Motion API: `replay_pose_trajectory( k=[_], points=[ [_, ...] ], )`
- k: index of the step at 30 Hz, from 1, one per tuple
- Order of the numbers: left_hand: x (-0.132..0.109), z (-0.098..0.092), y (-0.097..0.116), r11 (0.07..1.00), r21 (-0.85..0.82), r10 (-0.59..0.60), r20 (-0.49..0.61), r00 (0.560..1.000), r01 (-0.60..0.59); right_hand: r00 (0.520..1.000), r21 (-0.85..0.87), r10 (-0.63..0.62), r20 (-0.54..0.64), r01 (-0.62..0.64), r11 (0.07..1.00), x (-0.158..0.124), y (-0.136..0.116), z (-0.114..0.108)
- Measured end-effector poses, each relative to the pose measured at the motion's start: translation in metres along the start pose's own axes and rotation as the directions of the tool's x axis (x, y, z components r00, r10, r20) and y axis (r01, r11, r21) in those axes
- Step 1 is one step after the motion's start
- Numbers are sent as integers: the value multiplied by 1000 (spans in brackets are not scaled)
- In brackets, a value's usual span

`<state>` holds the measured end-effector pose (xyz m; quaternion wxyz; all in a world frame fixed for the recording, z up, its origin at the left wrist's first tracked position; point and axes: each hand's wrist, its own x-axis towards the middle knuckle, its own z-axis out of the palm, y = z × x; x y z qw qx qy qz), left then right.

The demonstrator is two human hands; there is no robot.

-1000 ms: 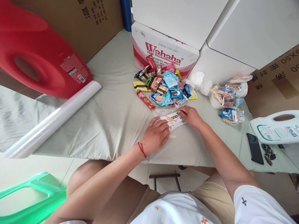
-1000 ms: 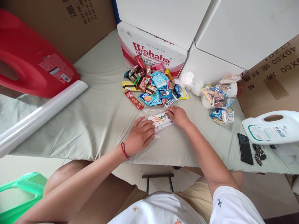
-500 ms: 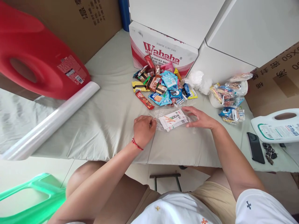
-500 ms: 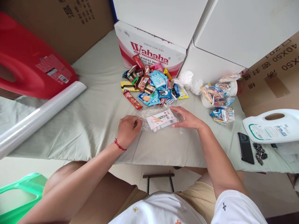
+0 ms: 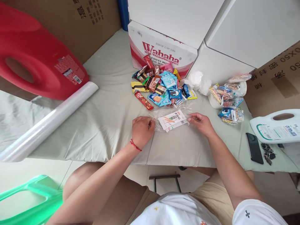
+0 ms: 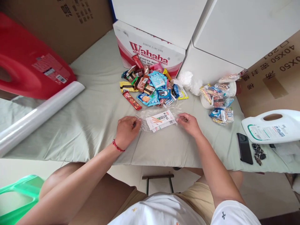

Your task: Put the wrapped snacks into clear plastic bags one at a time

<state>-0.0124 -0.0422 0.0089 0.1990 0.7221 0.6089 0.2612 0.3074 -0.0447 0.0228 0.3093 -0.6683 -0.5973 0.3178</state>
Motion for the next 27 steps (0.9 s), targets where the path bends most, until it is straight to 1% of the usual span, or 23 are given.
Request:
replay_pose_trajectory(
  k=[2, 5, 7, 9, 12, 14, 16, 17, 18, 19, 21, 22, 23, 25, 26, 27],
  points=[
    [1, 0, 0, 1000, -6, -1, 5, 1000, 1, 998, 86, 43, -38, -40, 996, 12, -7, 0],
    [1, 0, 0, 1000, -10, -9, 16, 1000, 9, 993, 138, 20, -113, -4, 990, 27, -16, 0],
    [1, 0, -1, 1000, -12, -13, 19, 1000, 13, 995, 141, 0, -96, 14, 990, 35, -18, 0],
    [1, 0, -2, 1000, -20, -19, 14, 1000, 20, 997, 134, 32, -63, -23, 991, 42, -16, 2],
    [0, 0, -3, 1000, 2, -24, -17, 1000, 24, 993, 59, 112, -34, -110, 992, 47, -9, 8],
    [0, 1, -2, 998, 49, -24, -72, 997, 27, 993, -41, 113, -47, -115, 993, 47, -4, 14],
    [0, 2, 0, 995, 98, 3, -137, 991, 11, 994, -134, 86, -67, -94, 986, 46, -2, 18],
    [0, 2, 1, 993, 117, 41, -155, 987, -23, 994, -171, 75, -74, -87, 981, 46, -1, 20],
    [-1, 3, 2, 988, 133, 102, -150, 983, -82, 994, -201, 71, -78, -86, 976, 45, -1, 21],
    [-1, 4, 3, 976, 143, 182, -119, 976, -165, 994, -229, 71, -82, -88, 969, 45, -1, 22],
    [-1, 6, 4, 930, 138, 346, -15, 938, -340, 993, -291, 67, -102, -94, 952, 44, -1, 22],
    [-1, 7, 4, 909, 127, 396, 33, 918, -396, 990, -331, 50, -130, -91, 939, 44, -2, 20],
    [0, 8, 4, 899, 119, 416, 68, 907, -421, 985, -375, 13, -174, -79, 924, 43, -3, 19],
    [1, 11, 3, 908, 111, 395, 101, 913, -405, 951, -461, -132, -279, -12, 888, 43, -10, 16],
    [2, 12, 2, 916, 109, 374, 107, 921, -385, 925, -494, -225, -306, 48, 868, 43, -16, 15],
    [3, 12, 2, 923, 104, 359, 112, 927, -370, 901, -517, -316, -296, 127, 846, 43, -24, 15]
  ],
)
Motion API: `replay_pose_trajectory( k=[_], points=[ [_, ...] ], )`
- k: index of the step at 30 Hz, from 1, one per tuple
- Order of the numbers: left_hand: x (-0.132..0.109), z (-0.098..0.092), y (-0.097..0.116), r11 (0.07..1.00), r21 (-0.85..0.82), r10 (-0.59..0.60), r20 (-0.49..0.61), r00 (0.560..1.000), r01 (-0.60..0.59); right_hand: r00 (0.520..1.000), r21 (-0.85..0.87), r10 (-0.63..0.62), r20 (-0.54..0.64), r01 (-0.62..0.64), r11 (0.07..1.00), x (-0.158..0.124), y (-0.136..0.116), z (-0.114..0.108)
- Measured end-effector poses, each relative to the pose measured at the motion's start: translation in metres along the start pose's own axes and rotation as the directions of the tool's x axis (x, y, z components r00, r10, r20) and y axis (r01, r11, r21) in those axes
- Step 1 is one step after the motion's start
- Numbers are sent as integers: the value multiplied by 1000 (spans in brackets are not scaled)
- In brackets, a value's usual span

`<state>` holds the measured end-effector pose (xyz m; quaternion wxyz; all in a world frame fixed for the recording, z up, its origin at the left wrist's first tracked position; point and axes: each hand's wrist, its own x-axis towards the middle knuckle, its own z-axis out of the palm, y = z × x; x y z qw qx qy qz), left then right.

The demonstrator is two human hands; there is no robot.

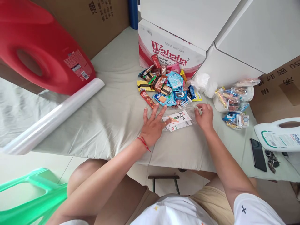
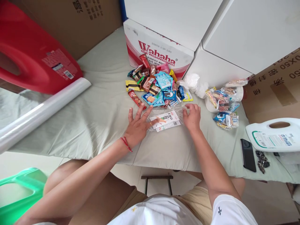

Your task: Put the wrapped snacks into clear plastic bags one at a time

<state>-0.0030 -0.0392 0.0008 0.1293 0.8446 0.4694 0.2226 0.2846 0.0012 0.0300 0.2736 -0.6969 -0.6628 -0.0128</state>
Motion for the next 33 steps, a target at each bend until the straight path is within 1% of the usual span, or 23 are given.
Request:
replay_pose_trajectory(
  k=[1, 2, 3, 5, 6, 7, 9, 10, 12, 14, 18, 20, 22, 26, 29, 31, 33],
  points=[
    [1, 1, -1, 1000, -7, -9, 5, 1000, 9, 996, 18, -93, 0, 93, 995, 4, -8, -2],
    [1, 1, -2, 1000, -16, -12, 10, 1000, 12, 982, 44, -187, 40, 185, 982, 8, -18, -4],
    [2, 1, -2, 1000, -25, -15, 13, 1000, 15, 955, 75, -275, 107, 268, 960, 14, -29, -4],
    [3, 1, -4, 999, -41, -21, 19, 1000, 21, 872, 132, -411, 266, 390, 911, 25, -51, 1],
    [3, 1, -4, 999, -45, -20, 24, 1000, 21, 825, 146, -451, 339, 428, 892, 32, -61, 5],
    [3, 1, -4, 999, -47, -16, 31, 999, 17, 781, 145, -473, 408, 456, 878, 38, -69, 10],
    [4, 2, -5, 999, -42, -10, 44, 999, 12, 704, 100, -469, 534, 498, 862, 48, -83, 20],
    [4, 2, -5, 999, -37, -9, 48, 999, 11, 678, 58, -445, 585, 512, 857, 51, -87, 23],
    [4, 2, -5, 999, -33, -11, 46, 999, 12, 651, -25, -394, 649, 535, 844, 56, -94, 28],
    [4, 3, -5, 999, -35, -11, 41, 999, 13, 651, -76, -364, 666, 544, 835, 58, -96, 29],
    [3, 5, -5, 999, -40, -14, 41, 999, 16, 685, -135, -331, 649, 532, 836, 54, -94, 26],
    [4, 5, -5, 999, -40, -21, 48, 999, 23, 696, -128, -334, 635, 522, 844, 50, -91, 27],
    [4, 5, -4, 999, -40, -25, 63, 998, 28, 694, -64, -364, 620, 508, 859, 48, -86, 29],
    [5, 2, -3, 999, -19, -37, 93, 995, 39, 697, 130, -434, 571, 445, 886, 48, -77, 35],
    [5, 0, -2, 999, -7, -50, 102, 993, 51, 710, 272, -496, 500, 415, 868, 49, -74, 32],
    [6, -1, -1, 999, -8, -53, 105, 993, 54, 720, 317, -513, 467, 405, 857, 49, -75, 26],
    [6, -1, -1, 998, -7, -55, 106, 993, 56, 736, 310, -500, 456, 395, 865, 47, -78, 20]
  ],
)
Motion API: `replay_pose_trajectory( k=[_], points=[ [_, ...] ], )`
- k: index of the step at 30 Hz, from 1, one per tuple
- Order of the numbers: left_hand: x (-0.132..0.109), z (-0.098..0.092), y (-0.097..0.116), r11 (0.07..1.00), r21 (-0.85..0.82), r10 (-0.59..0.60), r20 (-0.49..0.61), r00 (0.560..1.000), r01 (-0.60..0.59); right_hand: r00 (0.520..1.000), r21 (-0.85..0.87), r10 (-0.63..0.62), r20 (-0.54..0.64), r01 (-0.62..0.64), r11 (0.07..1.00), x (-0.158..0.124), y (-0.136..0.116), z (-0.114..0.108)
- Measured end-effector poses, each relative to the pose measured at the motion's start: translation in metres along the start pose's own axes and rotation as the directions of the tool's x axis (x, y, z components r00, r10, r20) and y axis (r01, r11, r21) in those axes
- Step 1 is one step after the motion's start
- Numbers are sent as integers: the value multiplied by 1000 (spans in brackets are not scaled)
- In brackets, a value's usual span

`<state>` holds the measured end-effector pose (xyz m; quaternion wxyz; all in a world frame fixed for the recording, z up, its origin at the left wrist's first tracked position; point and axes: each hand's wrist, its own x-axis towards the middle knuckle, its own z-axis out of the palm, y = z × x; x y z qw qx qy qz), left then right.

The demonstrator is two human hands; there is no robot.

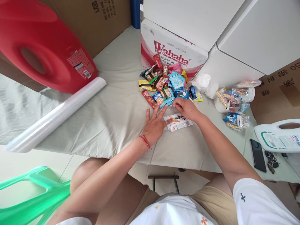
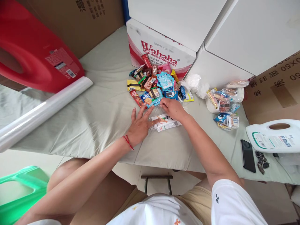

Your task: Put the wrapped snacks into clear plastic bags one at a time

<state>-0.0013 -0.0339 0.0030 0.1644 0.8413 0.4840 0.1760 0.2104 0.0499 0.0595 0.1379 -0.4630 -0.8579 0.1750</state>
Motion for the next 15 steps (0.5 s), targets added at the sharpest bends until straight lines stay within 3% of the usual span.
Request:
replay_pose_trajectory(
  k=[3, 8, 15],
  points=[
    [0, 0, 0, 1000, 2, 6, -4, 1000, -6, 1000, -3, 18, 13, -18, 1000, -6, -7, -3],
    [0, 0, 1, 1000, -4, 5, -8, 1000, -5, 987, -110, 43, 154, -27, 994, -13, -3, -3],
    [0, -1, 3, 1000, 3, 1, 1, 1000, -1, 974, -219, -222, 49, 227, 949, -29, -17, -8]
  ],
)
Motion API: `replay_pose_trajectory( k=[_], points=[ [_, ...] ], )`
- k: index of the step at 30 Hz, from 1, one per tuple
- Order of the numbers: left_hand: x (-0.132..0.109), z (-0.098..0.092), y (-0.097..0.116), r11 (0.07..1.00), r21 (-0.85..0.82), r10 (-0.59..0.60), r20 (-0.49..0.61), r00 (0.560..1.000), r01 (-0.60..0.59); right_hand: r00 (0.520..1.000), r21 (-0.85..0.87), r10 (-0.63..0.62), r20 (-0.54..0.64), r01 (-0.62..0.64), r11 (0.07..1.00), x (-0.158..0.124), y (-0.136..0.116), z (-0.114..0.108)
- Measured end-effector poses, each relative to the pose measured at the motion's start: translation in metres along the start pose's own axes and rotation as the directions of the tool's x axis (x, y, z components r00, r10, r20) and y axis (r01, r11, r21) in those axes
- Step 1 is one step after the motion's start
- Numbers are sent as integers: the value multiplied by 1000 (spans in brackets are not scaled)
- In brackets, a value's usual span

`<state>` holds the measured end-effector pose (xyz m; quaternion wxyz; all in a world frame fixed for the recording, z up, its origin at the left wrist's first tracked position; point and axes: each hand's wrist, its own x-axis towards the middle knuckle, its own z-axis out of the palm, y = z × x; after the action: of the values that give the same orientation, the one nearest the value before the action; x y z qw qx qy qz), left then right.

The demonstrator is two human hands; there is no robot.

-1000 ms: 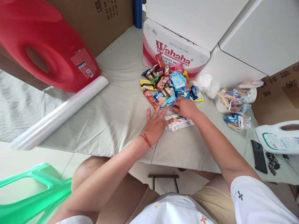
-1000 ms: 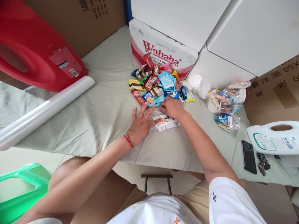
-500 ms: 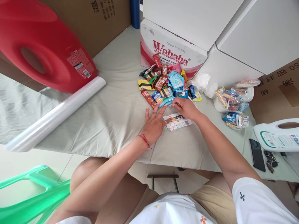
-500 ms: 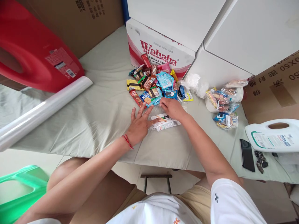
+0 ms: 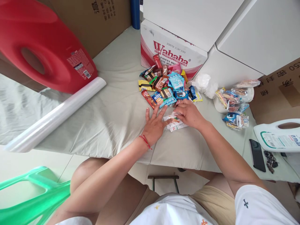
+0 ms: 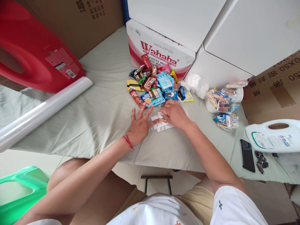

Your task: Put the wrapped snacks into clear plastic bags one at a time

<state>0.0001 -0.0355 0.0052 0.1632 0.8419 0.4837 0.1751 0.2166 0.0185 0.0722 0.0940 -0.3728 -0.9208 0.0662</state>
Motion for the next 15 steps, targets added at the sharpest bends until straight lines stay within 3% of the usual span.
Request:
replay_pose_trajectory(
  k=[4, 8, 12, 15],
  points=[
    [0, 1, 1, 1000, -18, -4, -14, 1000, 3, 993, -20, -41, 107, 43, 999, -25, -19, 8],
    [0, 2, -5, 994, -106, -36, -62, 997, 29, 994, -1, -38, 104, 38, 999, -51, -19, 23],
    [5, 2, -22, 939, -333, -153, -175, 973, 88, 993, -12, -91, 69, 92, 996, -64, -11, 34],
    [10, 0, -32, 807, -584, -309, -287, 907, 90, 994, -37, -98, 57, 101, 994, -67, -10, 39]
  ],
)
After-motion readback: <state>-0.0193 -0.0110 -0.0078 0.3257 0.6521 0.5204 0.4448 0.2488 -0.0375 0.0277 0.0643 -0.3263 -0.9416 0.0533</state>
